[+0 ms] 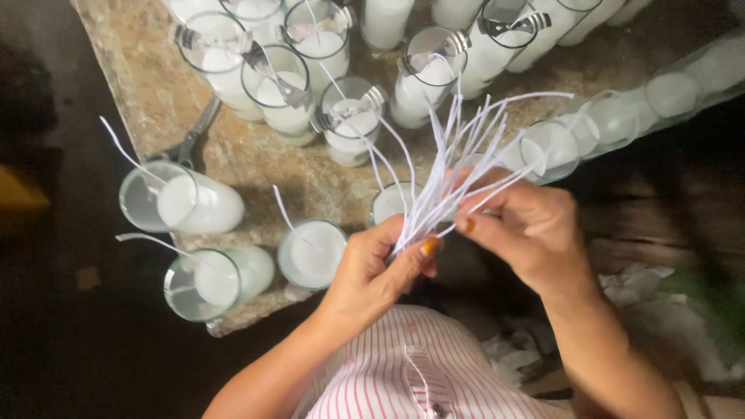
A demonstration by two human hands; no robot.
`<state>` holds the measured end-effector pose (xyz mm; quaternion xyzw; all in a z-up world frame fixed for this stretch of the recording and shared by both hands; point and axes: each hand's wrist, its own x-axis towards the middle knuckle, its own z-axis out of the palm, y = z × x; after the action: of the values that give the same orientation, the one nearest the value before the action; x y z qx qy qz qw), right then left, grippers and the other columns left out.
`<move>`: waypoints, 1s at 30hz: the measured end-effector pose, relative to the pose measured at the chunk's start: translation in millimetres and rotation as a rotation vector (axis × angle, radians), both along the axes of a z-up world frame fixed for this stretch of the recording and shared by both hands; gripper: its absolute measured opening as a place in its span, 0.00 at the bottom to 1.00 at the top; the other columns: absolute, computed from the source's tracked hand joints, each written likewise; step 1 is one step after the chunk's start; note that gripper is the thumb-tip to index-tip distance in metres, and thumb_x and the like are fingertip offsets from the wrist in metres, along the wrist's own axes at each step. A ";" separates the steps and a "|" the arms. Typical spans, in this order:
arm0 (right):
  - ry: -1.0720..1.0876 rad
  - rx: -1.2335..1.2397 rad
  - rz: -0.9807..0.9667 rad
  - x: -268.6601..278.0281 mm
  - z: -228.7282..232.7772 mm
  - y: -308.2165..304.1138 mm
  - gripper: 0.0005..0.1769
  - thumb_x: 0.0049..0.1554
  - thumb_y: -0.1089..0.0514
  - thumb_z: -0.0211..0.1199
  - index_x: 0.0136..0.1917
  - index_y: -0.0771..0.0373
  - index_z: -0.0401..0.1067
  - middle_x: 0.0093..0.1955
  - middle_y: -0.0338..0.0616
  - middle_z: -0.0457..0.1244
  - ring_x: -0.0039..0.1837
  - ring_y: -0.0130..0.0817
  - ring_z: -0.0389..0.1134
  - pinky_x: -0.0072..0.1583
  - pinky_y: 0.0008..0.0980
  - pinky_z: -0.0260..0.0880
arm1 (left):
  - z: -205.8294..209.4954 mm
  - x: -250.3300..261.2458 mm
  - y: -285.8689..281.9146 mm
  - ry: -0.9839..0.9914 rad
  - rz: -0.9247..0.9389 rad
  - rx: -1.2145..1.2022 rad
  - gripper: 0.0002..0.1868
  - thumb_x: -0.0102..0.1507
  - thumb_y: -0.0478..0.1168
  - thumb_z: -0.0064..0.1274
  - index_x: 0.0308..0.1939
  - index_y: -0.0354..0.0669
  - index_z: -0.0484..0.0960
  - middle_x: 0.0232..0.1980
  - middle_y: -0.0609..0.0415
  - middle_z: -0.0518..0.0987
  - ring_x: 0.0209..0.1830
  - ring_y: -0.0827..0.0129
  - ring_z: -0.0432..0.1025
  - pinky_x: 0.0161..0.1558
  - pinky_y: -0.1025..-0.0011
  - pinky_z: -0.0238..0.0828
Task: The person is inserting candle wicks into glass jars that have already been filled with wax.
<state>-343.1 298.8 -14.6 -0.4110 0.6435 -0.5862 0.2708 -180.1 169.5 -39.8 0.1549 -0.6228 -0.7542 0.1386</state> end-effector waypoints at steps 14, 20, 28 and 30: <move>0.325 0.022 0.037 -88.3 40.1 41.6 0.02 0.59 0.76 0.63 0.44 0.74 0.73 0.43 0.56 0.69 0.47 0.39 0.73 0.55 0.30 0.76 | -17.8 -41.0 56.3 -0.059 0.299 0.095 0.14 0.68 0.48 0.51 0.43 0.40 0.84 0.34 0.55 0.84 0.21 0.79 0.66 0.23 0.79 0.67; 0.607 0.061 0.167 -94.5 -4.0 21.0 0.05 0.56 0.73 0.67 0.43 0.66 0.77 0.44 0.46 0.70 0.51 0.38 0.72 0.57 0.33 0.71 | -1.6 -29.7 36.9 -0.056 0.398 0.079 0.12 0.69 0.44 0.52 0.45 0.40 0.83 0.33 0.56 0.83 0.19 0.81 0.60 0.21 0.81 0.56; 0.725 0.030 0.167 -104.5 -51.2 18.7 0.09 0.55 0.71 0.73 0.46 0.61 0.77 0.46 0.47 0.69 0.55 0.41 0.71 0.55 0.36 0.72 | 0.0 -31.6 29.3 -0.044 0.383 0.006 0.12 0.69 0.45 0.51 0.45 0.40 0.83 0.33 0.57 0.83 0.20 0.78 0.64 0.25 0.80 0.63; 0.743 0.047 0.175 -105.2 -54.3 17.7 0.07 0.56 0.70 0.70 0.45 0.61 0.77 0.44 0.35 0.72 0.56 0.40 0.70 0.54 0.35 0.72 | 0.4 -33.0 29.4 -0.057 0.380 0.024 0.12 0.69 0.45 0.52 0.45 0.40 0.83 0.32 0.57 0.83 0.20 0.78 0.64 0.22 0.80 0.60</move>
<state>-448.4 316.5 -68.9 -0.6425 0.6736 -0.3570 0.0776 -213.2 198.9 -39.4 0.2927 -0.5772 -0.7171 0.2587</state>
